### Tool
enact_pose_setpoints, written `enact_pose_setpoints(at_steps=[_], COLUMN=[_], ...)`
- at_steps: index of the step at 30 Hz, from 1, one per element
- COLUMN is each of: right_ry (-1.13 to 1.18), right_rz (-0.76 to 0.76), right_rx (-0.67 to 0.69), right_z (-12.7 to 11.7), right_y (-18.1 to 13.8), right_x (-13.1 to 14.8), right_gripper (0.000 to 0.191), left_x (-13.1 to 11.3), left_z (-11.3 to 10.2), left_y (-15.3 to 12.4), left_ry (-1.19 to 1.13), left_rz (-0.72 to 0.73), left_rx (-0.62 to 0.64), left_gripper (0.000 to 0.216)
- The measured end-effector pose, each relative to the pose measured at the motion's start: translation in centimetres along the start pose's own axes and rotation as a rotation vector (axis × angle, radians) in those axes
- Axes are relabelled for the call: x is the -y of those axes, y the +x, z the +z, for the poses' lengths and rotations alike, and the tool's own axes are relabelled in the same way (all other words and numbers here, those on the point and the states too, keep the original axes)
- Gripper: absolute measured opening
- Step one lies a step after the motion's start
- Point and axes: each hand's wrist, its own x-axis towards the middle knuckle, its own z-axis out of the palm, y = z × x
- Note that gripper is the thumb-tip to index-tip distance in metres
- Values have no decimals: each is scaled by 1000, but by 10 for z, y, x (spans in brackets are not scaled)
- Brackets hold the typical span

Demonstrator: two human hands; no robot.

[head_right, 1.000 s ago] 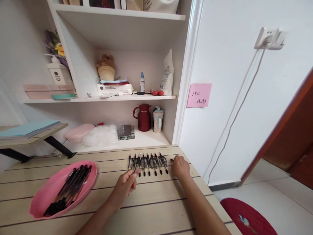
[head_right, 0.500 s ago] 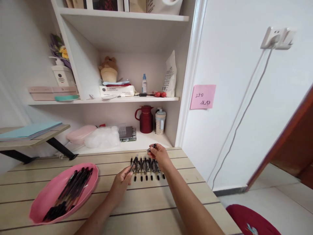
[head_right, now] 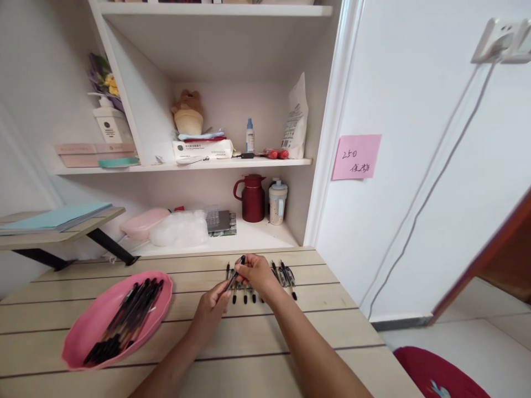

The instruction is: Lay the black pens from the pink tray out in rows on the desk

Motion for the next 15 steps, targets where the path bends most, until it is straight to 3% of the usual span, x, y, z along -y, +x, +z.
enact_pose_setpoints(at_steps=[10,15], right_ry=[-51,4], right_rz=[75,98], right_rx=[-74,62], right_z=[11,4], right_y=[-5,-9], right_x=[-5,5], right_gripper=[16,25], left_x=[-6,-5], left_z=[2,6], left_y=[-12,-7], left_ry=[180,-49], left_rz=[116,-9], left_rx=[-177,-79], left_gripper=[35,36])
